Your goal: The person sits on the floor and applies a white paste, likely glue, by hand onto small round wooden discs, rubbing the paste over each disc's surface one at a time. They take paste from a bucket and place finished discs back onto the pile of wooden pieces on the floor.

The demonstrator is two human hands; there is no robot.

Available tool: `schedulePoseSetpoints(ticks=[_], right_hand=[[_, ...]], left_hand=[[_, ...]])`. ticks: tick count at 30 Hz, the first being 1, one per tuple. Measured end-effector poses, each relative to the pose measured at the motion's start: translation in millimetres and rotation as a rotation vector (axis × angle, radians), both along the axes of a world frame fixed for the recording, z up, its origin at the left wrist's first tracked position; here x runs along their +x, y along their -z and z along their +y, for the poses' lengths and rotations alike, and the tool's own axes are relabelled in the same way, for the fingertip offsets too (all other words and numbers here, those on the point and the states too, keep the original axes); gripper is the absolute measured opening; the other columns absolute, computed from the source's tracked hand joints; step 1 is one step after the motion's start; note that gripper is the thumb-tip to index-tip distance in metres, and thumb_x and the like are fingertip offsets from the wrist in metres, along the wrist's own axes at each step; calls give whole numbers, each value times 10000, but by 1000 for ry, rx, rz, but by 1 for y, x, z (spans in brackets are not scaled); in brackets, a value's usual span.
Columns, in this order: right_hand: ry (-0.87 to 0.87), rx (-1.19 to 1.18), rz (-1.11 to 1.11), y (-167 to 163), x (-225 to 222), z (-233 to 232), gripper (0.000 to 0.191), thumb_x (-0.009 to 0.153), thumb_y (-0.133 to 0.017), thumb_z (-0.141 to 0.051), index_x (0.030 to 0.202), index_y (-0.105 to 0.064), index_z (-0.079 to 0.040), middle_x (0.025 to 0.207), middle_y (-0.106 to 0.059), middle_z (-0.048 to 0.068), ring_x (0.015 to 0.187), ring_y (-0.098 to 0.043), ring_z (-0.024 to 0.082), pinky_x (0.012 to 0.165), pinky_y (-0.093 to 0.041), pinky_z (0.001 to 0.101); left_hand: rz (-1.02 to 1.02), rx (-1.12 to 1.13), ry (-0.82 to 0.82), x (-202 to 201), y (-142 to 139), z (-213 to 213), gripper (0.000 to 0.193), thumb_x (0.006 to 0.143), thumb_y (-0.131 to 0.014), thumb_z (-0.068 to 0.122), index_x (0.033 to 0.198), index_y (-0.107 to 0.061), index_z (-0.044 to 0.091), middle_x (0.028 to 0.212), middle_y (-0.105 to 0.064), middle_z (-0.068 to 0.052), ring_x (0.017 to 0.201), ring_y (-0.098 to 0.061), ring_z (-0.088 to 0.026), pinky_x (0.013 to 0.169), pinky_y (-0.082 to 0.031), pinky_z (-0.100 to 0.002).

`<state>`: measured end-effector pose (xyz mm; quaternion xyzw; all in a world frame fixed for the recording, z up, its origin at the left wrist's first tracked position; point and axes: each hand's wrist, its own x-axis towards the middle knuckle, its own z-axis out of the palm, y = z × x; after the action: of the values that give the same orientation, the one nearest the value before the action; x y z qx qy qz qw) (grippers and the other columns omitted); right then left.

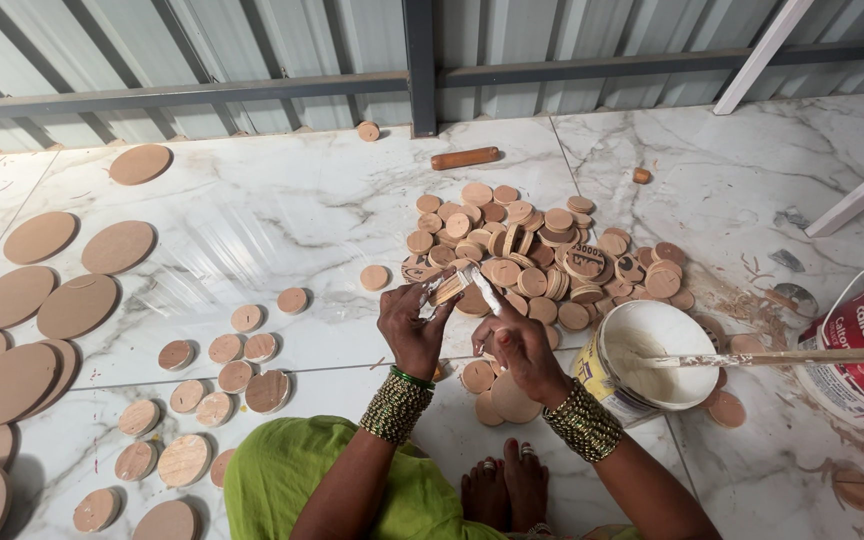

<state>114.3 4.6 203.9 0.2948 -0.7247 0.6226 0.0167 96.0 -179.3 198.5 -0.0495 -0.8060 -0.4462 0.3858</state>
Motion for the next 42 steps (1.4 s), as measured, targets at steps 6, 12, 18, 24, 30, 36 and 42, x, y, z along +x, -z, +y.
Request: schedulePoseSetpoints(ticks=[6,12,18,24,30,36,42], right_hand=[[334,530,612,-22,10,-4,697,1002,-567,-479,1555,-443,-74,765,-681,24,656,-666,220,633,-485,361],[408,558,510,-22,7,0,654,1002,-541,-477,1542,-466,-115,749,-680,53,638,-666,250,599,-483,394],[385,302,166,9,-5,3,612,1025,-468,-523,1477,-561,-121,696,-674,77,603,-665,251,620,-536,373],[398,414,339,-4,12,-9,639,1004,-506,-512,1493,-513,-99,748,-720,65,574,-677,224,581,-531,370],[297,417,634,-17,28,-24,578,1061,-513,-473,1502,-539,-99,781,-700,62,670,-674,232,663,-524,373],[329,77,356,-9,15,-15,424,1114,-449,-500,991,-623,-133,754,-683,45,663,-687,168,654,-549,352],[369,377,328,-14,27,-21,617,996,-527,-453,1487,-531,-81,664,-670,76,551,-631,215,567,-503,380]], left_hand=[[92,-93,40,12,-1,1,420,744,-837,155,1158,-768,144,949,-733,-66,872,-619,-247,820,-443,-378],[63,-47,82,15,-4,-3,425,753,-828,124,1174,-779,146,944,-754,-61,870,-638,-233,806,-430,-374],[87,23,45,11,3,-1,371,747,-842,142,1112,-775,126,946,-733,-70,882,-602,-250,813,-472,-372],[39,11,57,12,7,-2,426,731,-828,112,1155,-788,145,921,-722,-65,870,-588,-249,814,-464,-369],[88,25,111,12,6,-4,469,723,-768,75,1184,-779,160,989,-749,-50,916,-618,-243,863,-483,-366],[54,-11,87,16,2,-5,408,775,-848,143,1177,-781,143,967,-746,-45,883,-600,-252,821,-484,-367],[92,48,138,20,-5,-4,811,761,-809,64,1498,-469,42,1132,-790,-37,967,-596,-255,910,-473,-369]])
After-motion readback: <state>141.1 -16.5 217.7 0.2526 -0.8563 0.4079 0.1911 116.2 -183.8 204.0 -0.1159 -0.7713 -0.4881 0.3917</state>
